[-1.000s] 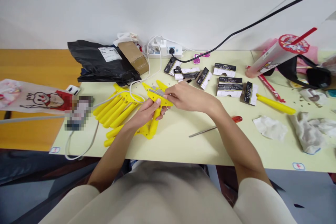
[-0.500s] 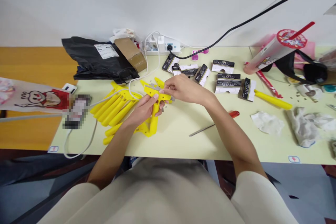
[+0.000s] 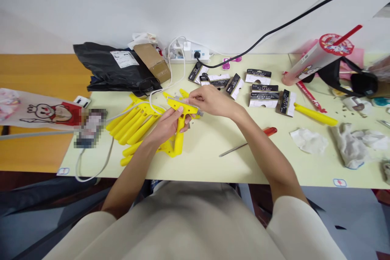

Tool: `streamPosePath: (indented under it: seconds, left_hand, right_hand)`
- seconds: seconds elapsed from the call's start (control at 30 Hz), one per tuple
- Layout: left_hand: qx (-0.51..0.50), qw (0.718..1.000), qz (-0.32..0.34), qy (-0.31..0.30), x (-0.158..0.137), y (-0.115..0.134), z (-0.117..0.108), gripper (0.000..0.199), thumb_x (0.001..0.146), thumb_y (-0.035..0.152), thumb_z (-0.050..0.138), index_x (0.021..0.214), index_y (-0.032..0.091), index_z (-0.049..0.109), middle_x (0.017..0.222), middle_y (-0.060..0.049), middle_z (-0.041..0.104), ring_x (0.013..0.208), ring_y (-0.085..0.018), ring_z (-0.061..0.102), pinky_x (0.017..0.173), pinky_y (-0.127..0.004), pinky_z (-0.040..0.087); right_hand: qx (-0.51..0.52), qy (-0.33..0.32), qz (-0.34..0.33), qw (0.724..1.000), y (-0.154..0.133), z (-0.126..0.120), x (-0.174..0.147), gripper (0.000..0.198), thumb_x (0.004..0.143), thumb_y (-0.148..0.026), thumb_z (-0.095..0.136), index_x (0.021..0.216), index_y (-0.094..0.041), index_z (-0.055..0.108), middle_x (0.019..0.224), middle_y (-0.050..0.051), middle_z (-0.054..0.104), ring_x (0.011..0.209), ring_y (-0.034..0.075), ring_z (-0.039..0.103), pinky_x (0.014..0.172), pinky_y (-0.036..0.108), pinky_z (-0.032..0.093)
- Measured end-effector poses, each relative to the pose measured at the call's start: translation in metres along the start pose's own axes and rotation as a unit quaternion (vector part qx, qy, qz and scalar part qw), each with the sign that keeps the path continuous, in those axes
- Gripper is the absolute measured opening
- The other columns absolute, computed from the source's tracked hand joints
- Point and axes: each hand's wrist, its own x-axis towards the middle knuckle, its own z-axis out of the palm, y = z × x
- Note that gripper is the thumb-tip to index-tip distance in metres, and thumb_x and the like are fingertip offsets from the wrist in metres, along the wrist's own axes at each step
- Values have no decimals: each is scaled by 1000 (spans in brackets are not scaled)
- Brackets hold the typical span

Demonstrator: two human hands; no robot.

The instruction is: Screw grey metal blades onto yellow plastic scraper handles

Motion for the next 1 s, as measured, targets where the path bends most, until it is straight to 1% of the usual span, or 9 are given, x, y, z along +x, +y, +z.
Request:
streamPosePath:
  seconds: [0.13,0.23,0.37,0.43,0.53,0.7,0.77,0.87,1.0]
  left_hand:
    - [-25,998,17,46,3,2,3,38,99,51,86,109,17,70,109,-14,79,79,-15,61,55,-25,45]
    - [-48,994,25,96,9,3,1,35,99,47,86,106,17,68,105,-12,78,77,-14,62,55,-23,44]
    - [-67,990,27,125,14,2,-5,33,98,43,86,106,16,68,103,-11,77,75,-13,63,55,-23,44]
    - [-70,990,29,117,15,1,-7,36,97,44,87,108,16,69,104,-12,78,77,-14,64,55,-23,46]
    - [-62,991,40,114,16,-2,-6,40,96,48,88,110,16,69,105,-12,78,80,-15,66,56,-24,47]
    - [-45,988,71,131,16,-3,-3,40,96,50,87,111,18,69,104,-11,80,83,-17,70,57,-25,49]
    - [-42,987,77,135,15,-3,-3,39,97,50,87,111,19,68,103,-10,80,85,-18,72,58,-25,49]
    - [-37,985,81,146,15,-3,-3,38,98,50,86,112,20,67,99,-8,80,85,-19,74,58,-25,49]
    - [-28,985,91,141,15,-5,-5,42,97,53,87,114,21,67,99,-8,80,86,-20,74,59,-26,52]
  right_hand:
    - [199,69,87,974,10,-3,3,23,106,-33,61,112,-18,77,79,0,56,74,17,52,71,33,43]
    - [345,106,107,927,21,-2,6,19,90,-23,76,108,-18,79,95,4,69,84,16,62,80,34,55]
    - [378,110,73,916,26,2,9,33,87,-39,93,110,-20,79,108,8,82,98,22,78,101,44,66]
    - [374,114,68,918,23,5,9,41,89,-49,95,111,-21,76,109,10,85,101,25,82,103,48,68]
    - [323,127,72,935,13,8,6,39,91,-51,93,103,-22,70,103,10,87,94,27,84,91,46,71]
    - [84,104,1,991,2,10,2,23,106,-43,73,99,-21,76,99,7,83,89,23,77,85,39,61]
    - [37,111,-19,993,-1,11,1,21,106,-40,70,100,-21,76,100,7,81,88,22,73,85,37,58]
    - [56,115,-22,992,-2,13,1,20,106,-41,71,103,-21,76,101,7,81,87,22,72,85,37,57]
    - [57,152,-54,985,-4,14,1,26,111,-44,67,116,-23,83,116,10,84,104,25,75,94,39,59]
